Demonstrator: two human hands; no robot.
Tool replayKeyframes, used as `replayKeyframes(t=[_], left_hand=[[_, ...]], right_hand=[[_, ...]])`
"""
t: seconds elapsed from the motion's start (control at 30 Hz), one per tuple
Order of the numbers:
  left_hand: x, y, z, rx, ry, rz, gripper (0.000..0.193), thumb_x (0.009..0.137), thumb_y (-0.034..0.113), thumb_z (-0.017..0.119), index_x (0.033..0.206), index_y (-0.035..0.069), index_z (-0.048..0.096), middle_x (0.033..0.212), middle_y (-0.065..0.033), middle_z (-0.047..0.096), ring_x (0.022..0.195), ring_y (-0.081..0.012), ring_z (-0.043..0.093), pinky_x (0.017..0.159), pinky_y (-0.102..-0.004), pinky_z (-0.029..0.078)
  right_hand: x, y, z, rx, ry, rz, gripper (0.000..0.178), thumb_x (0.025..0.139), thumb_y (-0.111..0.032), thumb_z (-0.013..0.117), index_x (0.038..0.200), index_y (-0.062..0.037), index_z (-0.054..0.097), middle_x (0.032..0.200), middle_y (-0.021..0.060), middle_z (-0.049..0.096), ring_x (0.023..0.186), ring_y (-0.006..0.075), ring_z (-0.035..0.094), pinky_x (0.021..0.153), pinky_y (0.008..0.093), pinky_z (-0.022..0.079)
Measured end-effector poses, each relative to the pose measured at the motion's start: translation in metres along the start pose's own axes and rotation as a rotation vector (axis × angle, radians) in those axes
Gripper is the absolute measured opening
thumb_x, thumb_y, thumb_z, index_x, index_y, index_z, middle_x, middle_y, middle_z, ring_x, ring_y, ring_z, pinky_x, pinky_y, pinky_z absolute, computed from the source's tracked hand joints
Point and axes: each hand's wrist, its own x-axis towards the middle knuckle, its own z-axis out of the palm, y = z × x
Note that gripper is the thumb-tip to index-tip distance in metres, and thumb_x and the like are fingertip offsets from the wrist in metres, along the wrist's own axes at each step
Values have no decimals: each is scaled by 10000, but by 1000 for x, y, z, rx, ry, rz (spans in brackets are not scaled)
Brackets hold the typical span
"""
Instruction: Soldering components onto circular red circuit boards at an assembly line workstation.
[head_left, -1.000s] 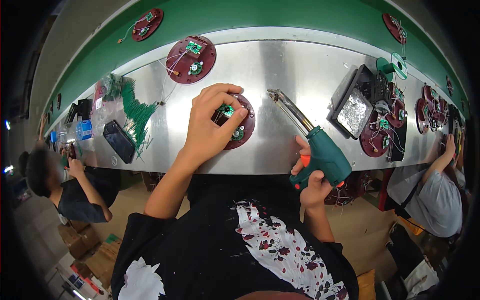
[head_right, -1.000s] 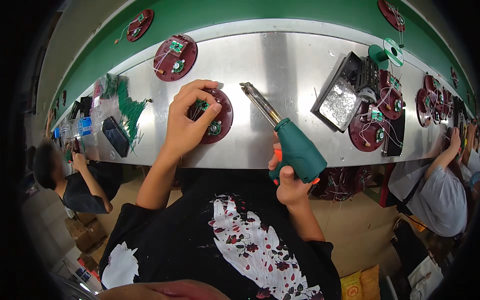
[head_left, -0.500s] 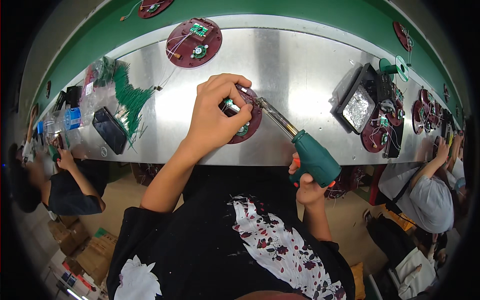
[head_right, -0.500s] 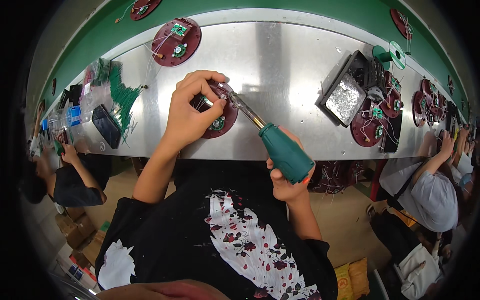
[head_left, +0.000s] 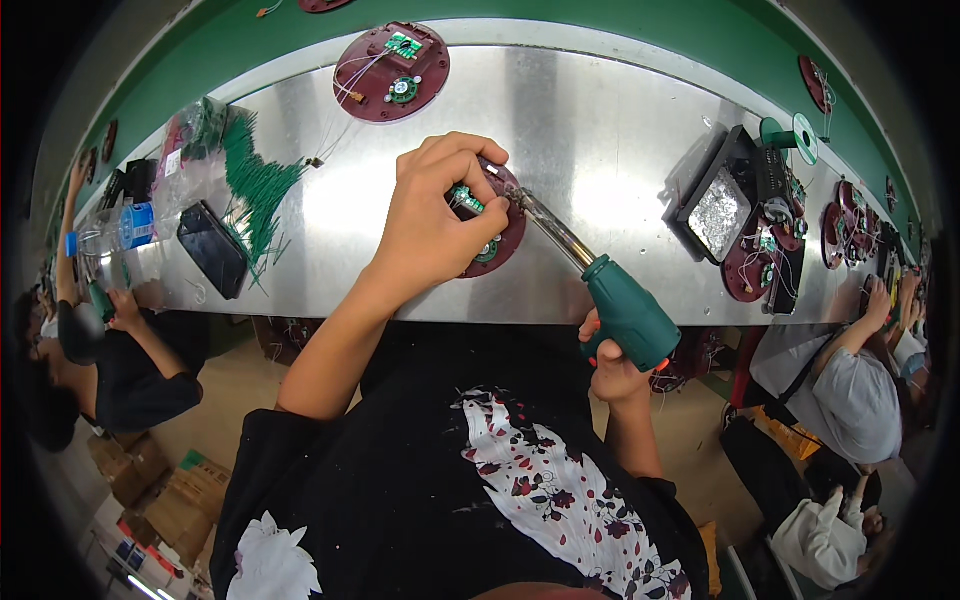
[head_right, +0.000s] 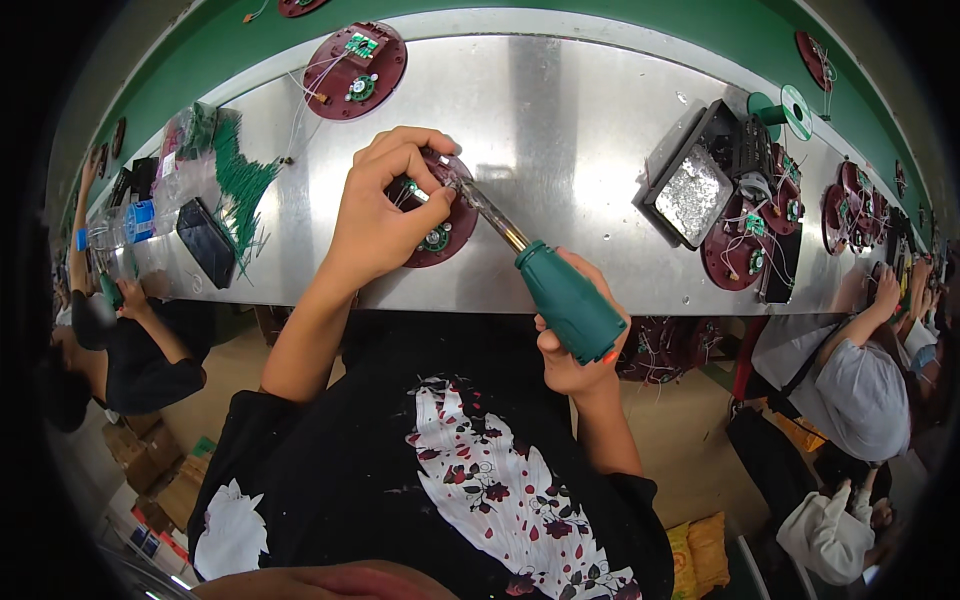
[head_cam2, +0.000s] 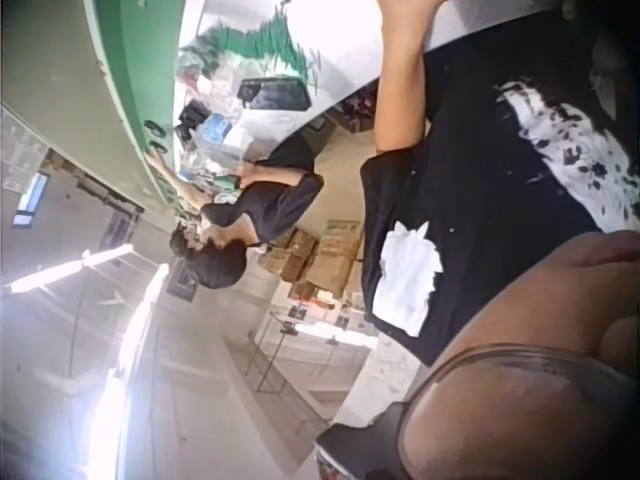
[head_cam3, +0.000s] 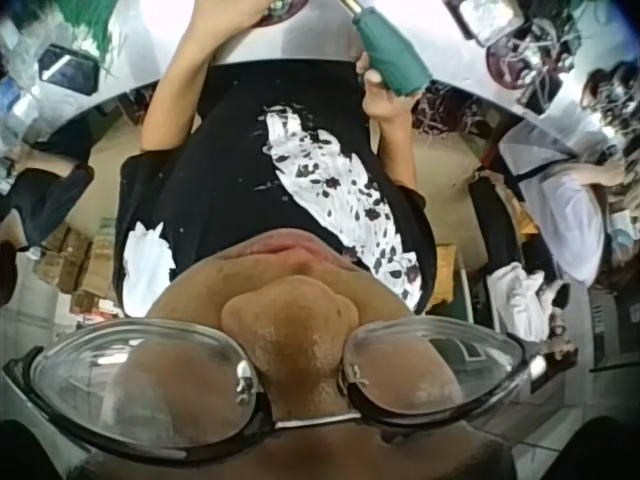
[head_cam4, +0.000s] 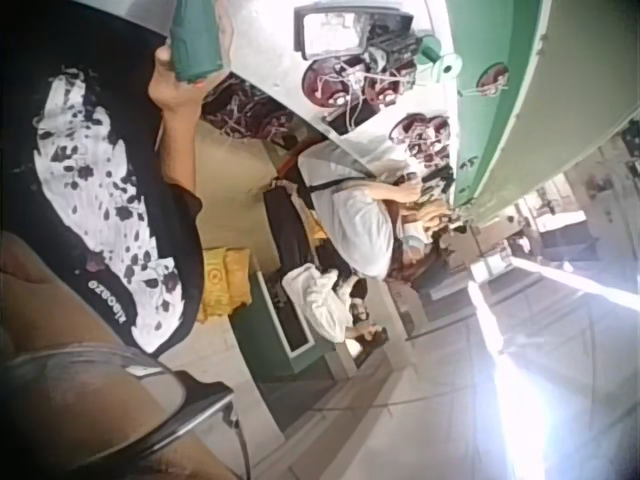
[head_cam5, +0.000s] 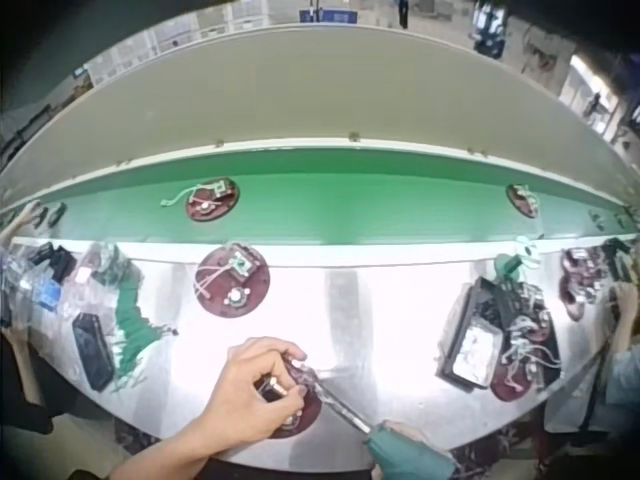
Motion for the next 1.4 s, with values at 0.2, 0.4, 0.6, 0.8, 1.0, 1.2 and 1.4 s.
replayKeyframes(t=[0.2,0.4,0.6,0.8,1.0,1.2,1.4], left_hand=[[0,-2,-1,-15,-15,-9,165,724,40,752,722,58,588,1120,-83,713,1026,-242,637,974,-376,424],[2,2,-2,10,-22,-13,165,729,32,747,726,47,583,1124,-97,709,1040,-258,641,972,-376,439],[10,2,1,-96,-29,35,140,716,20,716,729,35,578,1118,-157,695,1034,-299,642,917,-377,495],[5,6,3,-35,-109,-48,165,804,-16,699,760,11,542,1196,-167,676,1157,-294,624,1063,-375,430],[7,11,-1,-9,-152,-46,153,818,-29,679,788,8,533,1213,-165,672,1170,-295,616,1080,-378,417],[7,12,-6,51,-165,-23,140,830,-21,677,815,5,540,1229,-168,667,1177,-300,616,1076,-385,421],[3,25,-11,108,-176,-19,113,844,-3,696,861,-7,584,1245,-184,660,1187,-301,612,1076,-387,418]], right_hand=[[-1,5,3,74,29,-29,796,924,-596,691,1288,106,603,965,111,681,682,106,616,607,247,502],[3,7,-1,44,44,-113,775,1007,-638,501,1295,78,571,1063,159,673,714,165,618,601,259,493],[2,13,-6,34,34,-89,661,1026,-558,543,1278,51,598,1061,118,685,752,142,641,635,259,506],[11,4,-9,82,152,-128,382,1007,-349,679,1112,16,645,842,36,668,728,90,609,674,250,506],[9,1,-5,231,106,-44,346,1007,-334,685,1053,6,639,772,1,606,678,66,572,628,244,485],[9,-2,-5,264,82,-19,335,1009,-325,685,1038,5,633,753,-1,589,657,69,559,615,249,478],[12,6,-8,219,50,-26,330,1014,-307,679,1091,12,637,768,4,607,664,66,563,620,249,481]])
